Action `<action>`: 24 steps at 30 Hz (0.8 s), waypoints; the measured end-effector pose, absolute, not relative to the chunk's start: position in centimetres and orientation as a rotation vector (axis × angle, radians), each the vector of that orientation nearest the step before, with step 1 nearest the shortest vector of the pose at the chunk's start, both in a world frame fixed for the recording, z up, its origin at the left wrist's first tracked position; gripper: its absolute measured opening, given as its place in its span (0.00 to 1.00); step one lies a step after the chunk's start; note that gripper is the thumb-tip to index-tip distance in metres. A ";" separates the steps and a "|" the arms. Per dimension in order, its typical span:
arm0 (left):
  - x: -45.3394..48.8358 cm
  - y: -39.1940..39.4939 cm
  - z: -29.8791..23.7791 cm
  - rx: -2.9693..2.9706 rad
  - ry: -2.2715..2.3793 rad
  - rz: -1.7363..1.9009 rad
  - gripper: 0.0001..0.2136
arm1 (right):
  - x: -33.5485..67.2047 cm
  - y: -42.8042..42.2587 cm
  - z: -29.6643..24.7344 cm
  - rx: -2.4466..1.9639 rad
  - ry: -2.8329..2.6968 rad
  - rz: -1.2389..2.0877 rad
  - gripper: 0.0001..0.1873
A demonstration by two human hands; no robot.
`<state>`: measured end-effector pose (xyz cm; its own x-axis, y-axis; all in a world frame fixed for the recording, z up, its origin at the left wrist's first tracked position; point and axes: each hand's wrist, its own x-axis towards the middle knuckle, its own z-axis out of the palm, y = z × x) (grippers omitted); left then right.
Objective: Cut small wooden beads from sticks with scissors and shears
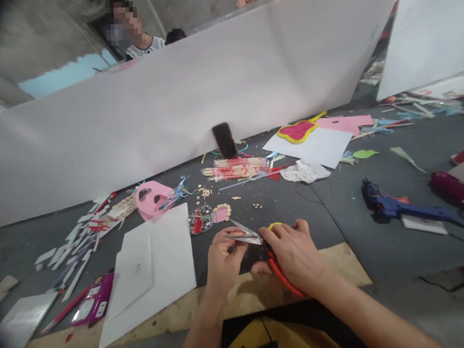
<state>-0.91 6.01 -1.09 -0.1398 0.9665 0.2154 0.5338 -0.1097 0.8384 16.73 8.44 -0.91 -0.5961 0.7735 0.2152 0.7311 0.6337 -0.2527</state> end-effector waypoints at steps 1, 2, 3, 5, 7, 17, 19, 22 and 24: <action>-0.9 6.0 -1.1 1.631 1.668 1.178 0.08 | 16.7 8.4 -1.0 -1.195 -2.546 0.194 0.22; -0.9 6.0 -1.1 1.605 1.652 1.181 0.08 | 16.7 8.4 -1.1 -1.180 -2.539 0.196 0.22; -0.9 6.0 -1.1 1.577 1.637 1.185 0.08 | 16.7 8.4 -1.2 -1.167 -2.535 0.204 0.22; -0.9 5.9 -1.2 1.515 1.608 1.204 0.08 | 16.7 8.4 -1.3 -1.159 -2.530 0.238 0.23; -0.9 5.8 -1.4 1.454 1.578 1.238 0.08 | 16.6 8.3 -1.3 -1.162 -2.514 0.273 0.24; -0.9 5.7 -0.8 1.585 1.585 1.272 0.09 | 16.6 8.4 -0.8 -1.154 -2.527 0.274 0.23; -0.8 5.7 -0.6 1.648 1.623 1.259 0.10 | 16.5 8.5 -0.6 -1.170 -2.539 0.222 0.22; -0.6 5.6 -0.5 1.677 1.637 1.219 0.10 | 16.5 8.6 -0.6 -1.183 -2.554 0.171 0.20; -0.6 5.5 -0.6 1.657 1.632 1.202 0.10 | 16.5 8.7 -0.8 -1.194 -2.553 0.158 0.19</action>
<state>-0.55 5.48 -0.56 -0.1180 0.9659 0.2306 0.5068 -0.1411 0.8504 16.51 8.65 -0.78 -0.6012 0.7631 0.2370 0.7280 0.6454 -0.2313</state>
